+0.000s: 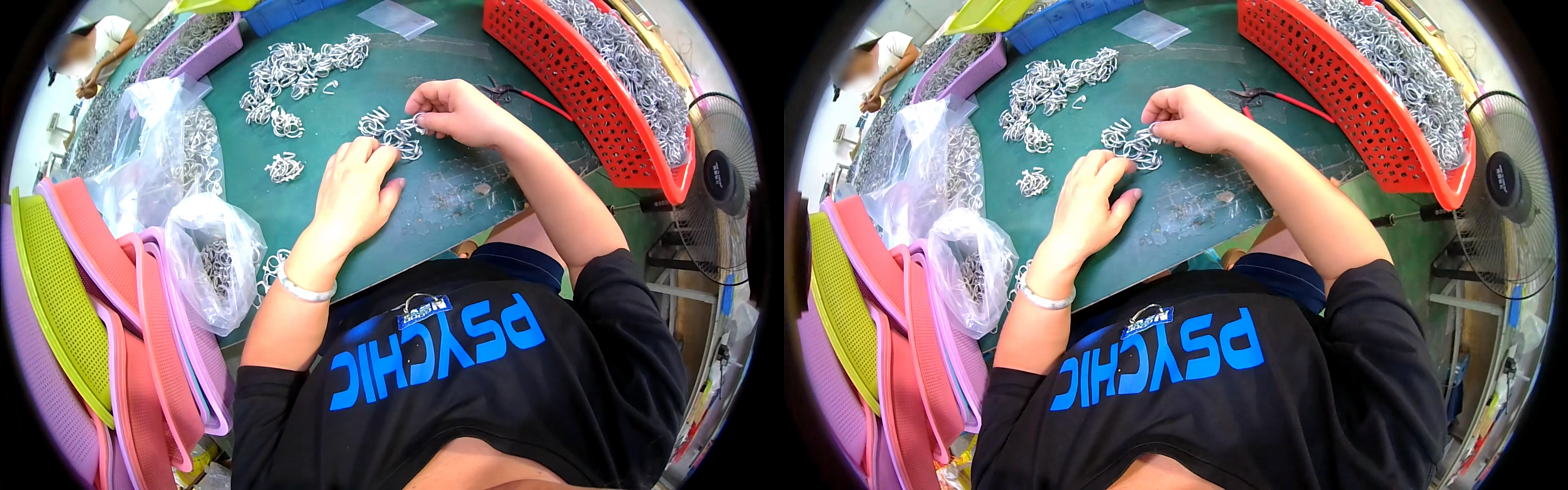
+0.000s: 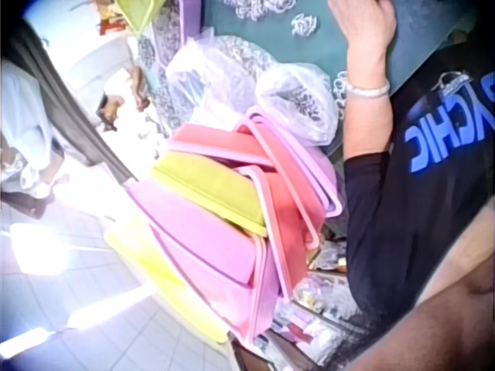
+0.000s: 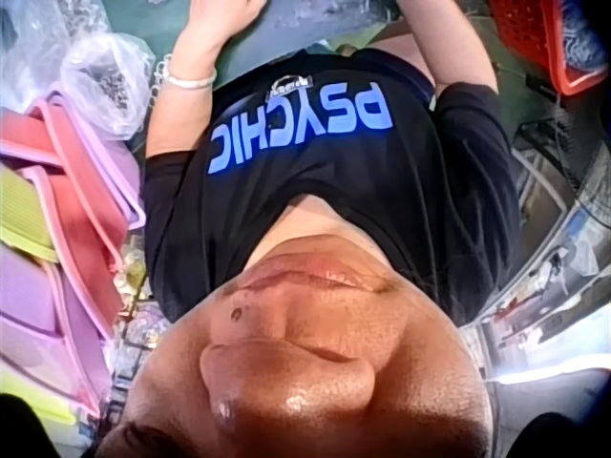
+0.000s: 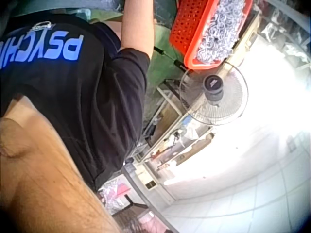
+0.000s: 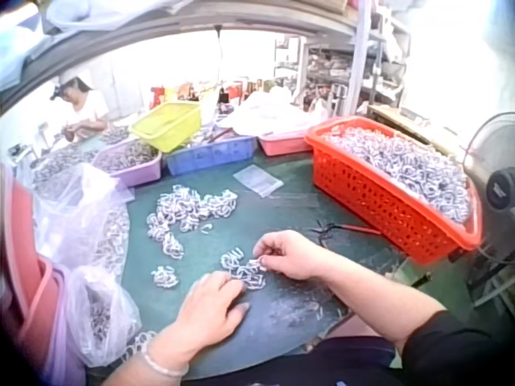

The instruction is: The person interlocks metal rings by hand at a workstation, reaching into a red basket to handle small components and placing them on the surface.

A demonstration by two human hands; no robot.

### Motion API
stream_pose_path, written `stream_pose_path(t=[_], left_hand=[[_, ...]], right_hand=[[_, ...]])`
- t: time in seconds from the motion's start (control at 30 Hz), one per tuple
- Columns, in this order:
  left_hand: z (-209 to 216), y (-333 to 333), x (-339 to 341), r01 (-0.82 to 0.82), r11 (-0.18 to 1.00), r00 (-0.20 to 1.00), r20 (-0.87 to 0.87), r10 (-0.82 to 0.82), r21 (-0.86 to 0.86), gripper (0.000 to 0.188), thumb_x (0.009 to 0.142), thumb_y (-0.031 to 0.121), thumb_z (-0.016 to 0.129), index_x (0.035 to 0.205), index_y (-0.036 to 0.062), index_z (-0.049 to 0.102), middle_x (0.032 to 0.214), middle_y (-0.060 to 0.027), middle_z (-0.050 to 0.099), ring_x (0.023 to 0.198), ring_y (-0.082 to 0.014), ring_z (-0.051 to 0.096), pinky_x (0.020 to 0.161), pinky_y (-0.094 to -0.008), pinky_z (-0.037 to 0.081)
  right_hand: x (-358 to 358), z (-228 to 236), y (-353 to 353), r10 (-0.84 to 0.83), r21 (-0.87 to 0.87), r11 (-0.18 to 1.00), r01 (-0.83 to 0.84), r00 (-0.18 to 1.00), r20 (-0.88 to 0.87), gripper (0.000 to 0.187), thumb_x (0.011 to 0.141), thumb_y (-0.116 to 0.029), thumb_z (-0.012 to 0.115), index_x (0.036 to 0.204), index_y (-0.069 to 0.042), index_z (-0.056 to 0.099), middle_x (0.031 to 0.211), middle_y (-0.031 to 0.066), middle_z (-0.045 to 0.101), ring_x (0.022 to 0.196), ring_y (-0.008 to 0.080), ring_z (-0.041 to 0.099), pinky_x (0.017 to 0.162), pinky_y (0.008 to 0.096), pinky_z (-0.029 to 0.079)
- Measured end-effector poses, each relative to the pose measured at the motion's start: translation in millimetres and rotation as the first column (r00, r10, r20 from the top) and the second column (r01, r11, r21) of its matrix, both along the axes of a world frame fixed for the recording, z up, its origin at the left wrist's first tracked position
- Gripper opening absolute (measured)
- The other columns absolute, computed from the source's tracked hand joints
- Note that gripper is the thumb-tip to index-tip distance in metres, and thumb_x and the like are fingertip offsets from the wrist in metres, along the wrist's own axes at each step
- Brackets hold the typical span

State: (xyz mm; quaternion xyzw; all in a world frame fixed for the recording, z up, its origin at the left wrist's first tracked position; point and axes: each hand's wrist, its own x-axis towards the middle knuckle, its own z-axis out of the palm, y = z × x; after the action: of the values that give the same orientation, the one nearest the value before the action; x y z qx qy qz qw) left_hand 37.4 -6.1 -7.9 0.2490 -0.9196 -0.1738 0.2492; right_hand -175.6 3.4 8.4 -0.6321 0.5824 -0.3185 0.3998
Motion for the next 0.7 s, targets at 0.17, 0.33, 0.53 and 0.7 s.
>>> stream_pose_path(t=[0.17,0.33,0.53,0.7], left_hand=[[3.6,5.0,-8.6,0.006,1.000,1.000,0.006,-0.006,-0.010,0.026,0.066,0.011,0.067,0.091,0.0067,0.059,0.092,-0.0105,0.049,0.084,-0.0276,0.049,0.076,-0.0373,0.039],[2.2,-0.9,-3.1,-0.111,0.986,0.993,-0.049,0.106,-0.123,0.017,0.065,0.012,0.068,0.079,0.0056,0.059,0.087,-0.0085,0.051,0.085,-0.0265,0.049,0.075,-0.0381,0.037],[6.6,-3.7,-2.2,-0.123,0.988,0.937,-0.317,0.147,0.095,0.029,0.068,0.003,0.063,0.097,0.0050,0.058,0.093,-0.0079,0.054,0.082,-0.0218,0.053,0.069,-0.0303,0.043],[3.2,-3.1,-0.8,0.125,0.950,0.876,-0.481,0.030,0.287,0.044,0.071,-0.005,0.056,0.113,0.0087,0.055,0.099,-0.0085,0.054,0.082,-0.0177,0.055,0.065,-0.0265,0.046]], right_hand=[[3.4,4.8,7.9,-0.047,0.082,0.996,0.023,0.952,0.303,0.013,0.081,-0.002,0.053,0.093,0.002,0.056,0.075,0.0017,0.056,0.064,0.0074,0.052,0.057,0.0202,0.044],[10.6,5.3,17.6,-0.100,0.154,0.988,0.003,0.774,0.626,0.011,0.080,-0.001,0.053,0.091,0.003,0.055,0.076,0.0067,0.060,0.062,0.0096,0.056,0.052,0.0193,0.045],[24.9,5.5,26.7,-0.114,0.208,0.976,-0.066,0.658,0.744,0.009,0.083,-0.005,0.053,0.089,0.001,0.055,0.077,0.0081,0.061,0.059,0.0095,0.057,0.050,0.0188,0.045],[34.9,2.9,29.7,-0.104,0.252,0.954,-0.161,0.613,0.783,0.007,0.082,-0.005,0.052,0.087,-0.001,0.055,0.073,0.0072,0.061,0.056,0.0091,0.056,0.048,0.0187,0.045]])
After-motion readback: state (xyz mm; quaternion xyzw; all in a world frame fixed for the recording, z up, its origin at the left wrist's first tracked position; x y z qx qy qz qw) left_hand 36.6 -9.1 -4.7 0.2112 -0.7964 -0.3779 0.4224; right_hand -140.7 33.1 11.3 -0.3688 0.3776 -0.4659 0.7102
